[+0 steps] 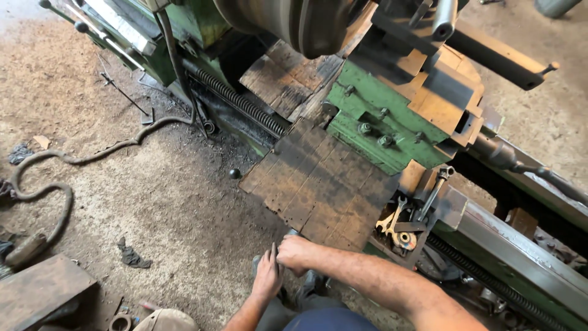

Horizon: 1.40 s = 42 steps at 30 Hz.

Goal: Manually operate a large industrial metal lathe to machine a cylindrical component.

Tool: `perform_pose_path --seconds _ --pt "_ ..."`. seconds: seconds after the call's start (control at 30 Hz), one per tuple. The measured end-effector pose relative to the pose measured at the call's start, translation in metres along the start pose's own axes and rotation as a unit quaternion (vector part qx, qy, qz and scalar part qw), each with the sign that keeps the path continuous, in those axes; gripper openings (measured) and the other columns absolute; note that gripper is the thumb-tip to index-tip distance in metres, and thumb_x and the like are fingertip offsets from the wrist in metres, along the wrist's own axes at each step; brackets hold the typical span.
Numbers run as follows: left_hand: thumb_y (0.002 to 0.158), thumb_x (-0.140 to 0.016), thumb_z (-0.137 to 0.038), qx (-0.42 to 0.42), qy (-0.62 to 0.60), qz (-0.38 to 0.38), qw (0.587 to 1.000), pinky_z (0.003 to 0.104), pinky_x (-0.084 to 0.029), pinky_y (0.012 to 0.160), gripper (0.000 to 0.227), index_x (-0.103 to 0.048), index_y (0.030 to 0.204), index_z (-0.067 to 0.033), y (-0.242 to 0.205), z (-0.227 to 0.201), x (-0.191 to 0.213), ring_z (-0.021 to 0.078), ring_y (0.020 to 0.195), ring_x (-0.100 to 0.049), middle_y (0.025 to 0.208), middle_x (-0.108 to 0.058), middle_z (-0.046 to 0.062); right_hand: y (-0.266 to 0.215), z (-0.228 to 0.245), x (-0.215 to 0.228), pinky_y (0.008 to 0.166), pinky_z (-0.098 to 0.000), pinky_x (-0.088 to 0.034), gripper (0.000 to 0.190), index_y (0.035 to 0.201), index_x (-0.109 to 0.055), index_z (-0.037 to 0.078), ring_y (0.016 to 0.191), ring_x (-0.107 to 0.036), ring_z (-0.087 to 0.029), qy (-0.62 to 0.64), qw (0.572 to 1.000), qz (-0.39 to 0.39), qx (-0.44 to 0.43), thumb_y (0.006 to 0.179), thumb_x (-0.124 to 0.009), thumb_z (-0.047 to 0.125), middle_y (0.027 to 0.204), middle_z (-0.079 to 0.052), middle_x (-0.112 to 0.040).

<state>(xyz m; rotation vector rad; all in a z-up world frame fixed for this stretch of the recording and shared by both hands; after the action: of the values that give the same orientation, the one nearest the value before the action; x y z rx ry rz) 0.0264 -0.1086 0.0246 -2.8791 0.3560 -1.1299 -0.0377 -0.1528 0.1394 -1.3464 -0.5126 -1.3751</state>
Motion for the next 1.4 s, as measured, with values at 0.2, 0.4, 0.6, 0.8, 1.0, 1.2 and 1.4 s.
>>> perform_pose_path --seconds 0.2,0.4,0.6,0.8,1.0,1.2,1.4 --pt "0.095 -0.057 -0.02 -0.025 -0.043 -0.026 0.998 0.05 -0.047 0.096 0.034 -0.06 0.12 0.0023 -0.01 -0.003 -0.018 0.046 0.11 -0.058 0.119 -0.061 0.027 0.022 -0.01 -0.01 0.074 -0.0461 -0.058 0.019 0.076 -0.077 0.01 0.084 -0.073 -0.034 0.048 0.993 0.104 -0.016 0.059 -0.077 0.018 0.082 -0.015 -0.075" --pt "0.085 -0.056 -0.018 0.047 -0.056 -0.042 0.996 0.055 -0.052 0.082 0.025 -0.068 0.099 -0.0012 -0.012 0.006 -0.05 0.046 0.094 -0.066 0.098 -0.071 0.025 0.033 -0.023 -0.025 0.074 -0.0472 -0.06 0.024 0.081 -0.08 0.009 0.085 -0.075 -0.035 0.074 0.976 0.2 -0.052 0.062 -0.074 0.024 0.084 -0.018 -0.077" --pt "0.097 -0.05 -0.038 0.266 -0.014 0.019 0.964 0.057 -0.054 0.084 0.048 -0.073 0.081 0.0011 -0.025 0.006 -0.06 0.0462 0.091 -0.07 0.091 -0.072 0.027 0.031 -0.027 -0.008 0.072 -0.0505 -0.057 0.042 0.098 -0.079 0.01 0.086 -0.072 -0.039 0.18 0.982 -0.016 -0.057 0.058 -0.077 0.025 0.085 -0.018 -0.074" --pt "0.094 -0.05 -0.037 0.27 -0.052 0.04 0.961 0.056 -0.051 0.092 0.045 -0.075 0.092 0.0 -0.027 0.006 -0.068 0.0463 0.101 -0.067 0.099 -0.071 0.028 0.007 -0.022 0.004 0.079 -0.0509 -0.057 0.055 0.117 -0.068 0.006 0.099 -0.069 -0.04 0.175 0.976 -0.081 -0.098 0.065 -0.079 0.019 0.101 -0.019 -0.072" --pt "0.092 -0.05 -0.03 0.221 -0.124 0.037 0.967 0.055 -0.052 0.087 0.039 -0.073 0.099 0.0009 -0.03 0.017 -0.096 0.0457 0.097 -0.069 0.094 -0.073 0.03 -0.03 -0.003 0.044 0.108 -0.0454 -0.047 0.101 0.152 -0.033 -0.008 0.13 -0.057 -0.04 0.197 0.968 -0.137 -0.071 0.062 -0.077 0.005 0.145 -0.026 -0.051" --pt "0.105 -0.047 -0.041 0.347 -0.43 0.098 0.828 0.039 -0.048 0.057 0.053 -0.052 0.124 0.0086 -0.046 0.053 -0.171 0.0265 0.067 -0.061 0.084 -0.067 0.018 -0.055 0.01 0.035 0.126 -0.0457 -0.021 0.087 0.16 -0.021 -0.008 0.152 -0.028 -0.039 0.173 0.979 -0.095 -0.048 0.081 -0.058 0.0 0.167 -0.03 -0.017" --pt "0.099 -0.043 -0.046 0.346 -0.473 0.132 0.799 0.033 -0.055 0.058 0.051 -0.04 0.14 -0.0157 -0.039 -0.035 -0.075 0.0123 0.072 -0.072 0.107 -0.071 0.003 -0.073 0.021 -0.013 0.129 -0.0504 -0.013 0.063 0.156 -0.031 -0.006 0.157 -0.024 -0.037 0.005 0.992 -0.127 -0.003 0.099 -0.045 0.017 0.167 -0.024 -0.028"
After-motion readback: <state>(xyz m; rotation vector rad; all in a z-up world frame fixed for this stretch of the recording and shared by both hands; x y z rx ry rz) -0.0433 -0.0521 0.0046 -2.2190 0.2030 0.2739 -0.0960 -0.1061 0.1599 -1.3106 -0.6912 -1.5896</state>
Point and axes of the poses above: each hand's wrist, its own y-axis towards the middle knuckle, its own x-axis out of the back of the hand, z = x × y, the point moved 8 cm from there along y, towards the middle knuckle
